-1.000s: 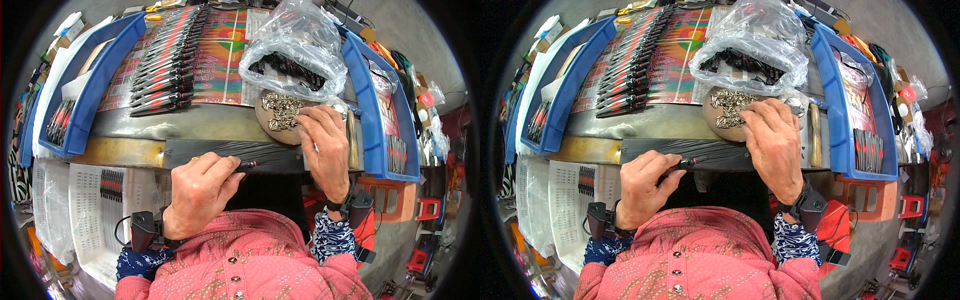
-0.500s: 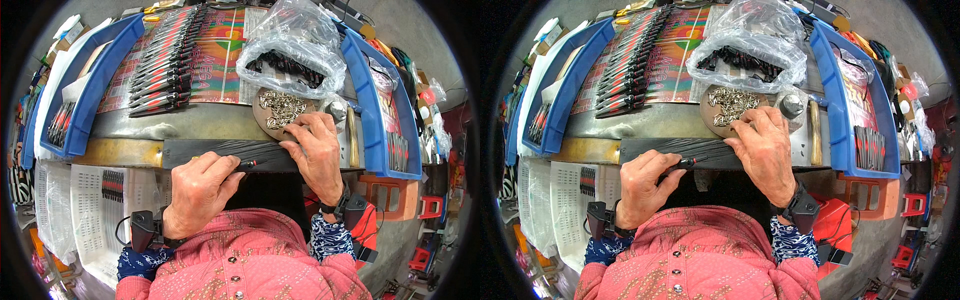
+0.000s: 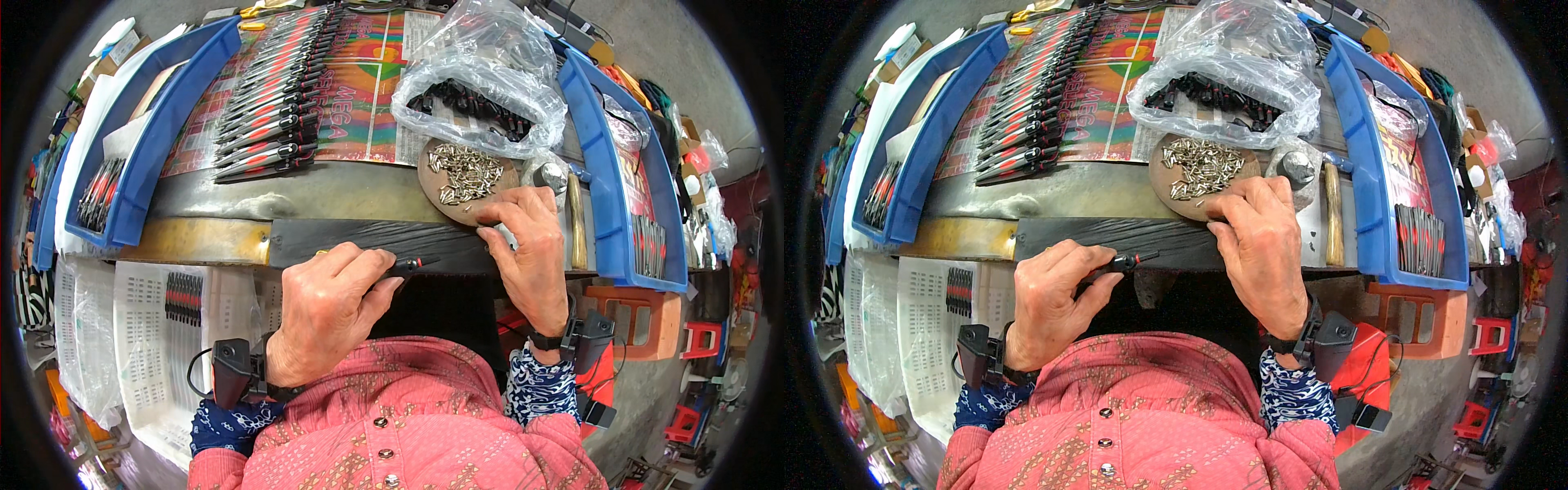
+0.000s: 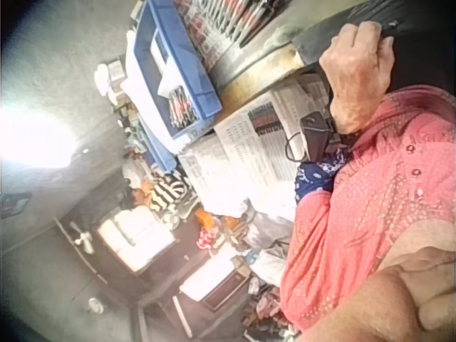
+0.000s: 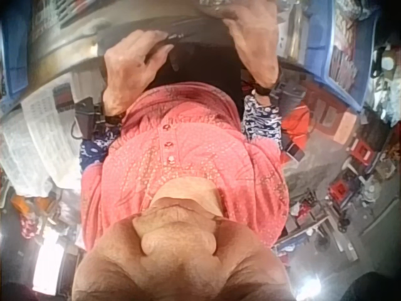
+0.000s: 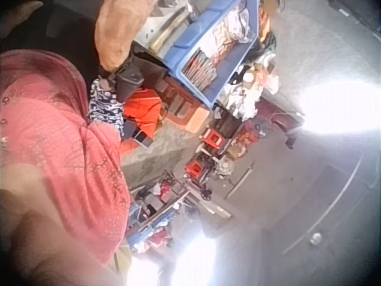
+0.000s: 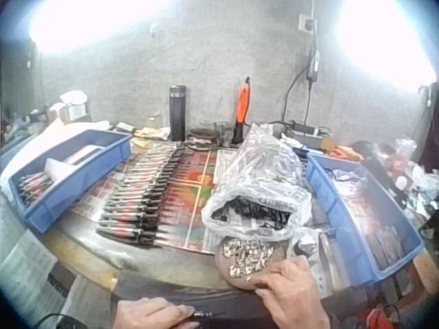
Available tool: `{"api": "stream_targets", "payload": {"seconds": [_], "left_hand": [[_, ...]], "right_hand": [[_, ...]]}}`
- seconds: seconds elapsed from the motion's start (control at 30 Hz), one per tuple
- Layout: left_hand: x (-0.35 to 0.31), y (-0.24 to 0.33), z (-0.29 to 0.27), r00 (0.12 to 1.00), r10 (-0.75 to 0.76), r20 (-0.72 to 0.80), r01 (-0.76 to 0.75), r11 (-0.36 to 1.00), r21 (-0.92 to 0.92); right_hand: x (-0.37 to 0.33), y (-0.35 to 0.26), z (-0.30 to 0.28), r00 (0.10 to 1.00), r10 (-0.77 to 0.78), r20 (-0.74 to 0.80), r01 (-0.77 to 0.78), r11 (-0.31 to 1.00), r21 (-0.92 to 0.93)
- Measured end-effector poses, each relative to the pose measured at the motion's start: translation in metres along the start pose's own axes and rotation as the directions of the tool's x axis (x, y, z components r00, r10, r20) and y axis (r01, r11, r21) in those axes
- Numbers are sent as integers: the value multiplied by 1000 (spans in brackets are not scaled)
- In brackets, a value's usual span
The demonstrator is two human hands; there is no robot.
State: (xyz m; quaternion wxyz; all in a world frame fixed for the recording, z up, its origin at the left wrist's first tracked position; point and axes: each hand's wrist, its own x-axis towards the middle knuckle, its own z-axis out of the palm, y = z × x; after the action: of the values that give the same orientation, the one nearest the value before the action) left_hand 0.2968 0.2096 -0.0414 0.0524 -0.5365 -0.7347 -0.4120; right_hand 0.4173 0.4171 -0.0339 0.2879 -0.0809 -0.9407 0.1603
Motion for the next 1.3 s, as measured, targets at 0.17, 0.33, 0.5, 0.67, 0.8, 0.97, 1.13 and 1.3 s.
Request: {"api": "stream_targets", "payload": {"seconds": [0.17,0.33,0.5,0.67,0.8,0.97,1.13,1.3], "left_hand": [[-2,4,-1,999,-34,7,34,999,7],[-4,6,-4,997,-65,34,67,997,-44],[-4,11,-4,994,-98,51,103,989,-104],[-4,14,-4,994,-90,54,95,991,-97],[-5,16,-4,996,-78,48,83,991,-103],[-6,18,-8,995,-63,82,68,996,-60],[-7,20,-7,995,-53,80,56,998,-39],[-7,20,-6,997,-34,70,36,999,-20]], "right_hand": [[1,1,-2,999,37,36,-38,999,34],[-5,-14,1,997,40,-67,-32,993,116],[-17,-42,3,990,120,-70,-74,881,466],[-20,-54,12,994,52,-97,15,810,586],[-24,-57,16,994,101,-32,-52,731,680],[-27,-59,17,991,133,-5,-94,727,680],[-28,-60,18,991,129,-38,-71,745,664],[-29,-61,21,987,70,-144,19,844,537]]}}
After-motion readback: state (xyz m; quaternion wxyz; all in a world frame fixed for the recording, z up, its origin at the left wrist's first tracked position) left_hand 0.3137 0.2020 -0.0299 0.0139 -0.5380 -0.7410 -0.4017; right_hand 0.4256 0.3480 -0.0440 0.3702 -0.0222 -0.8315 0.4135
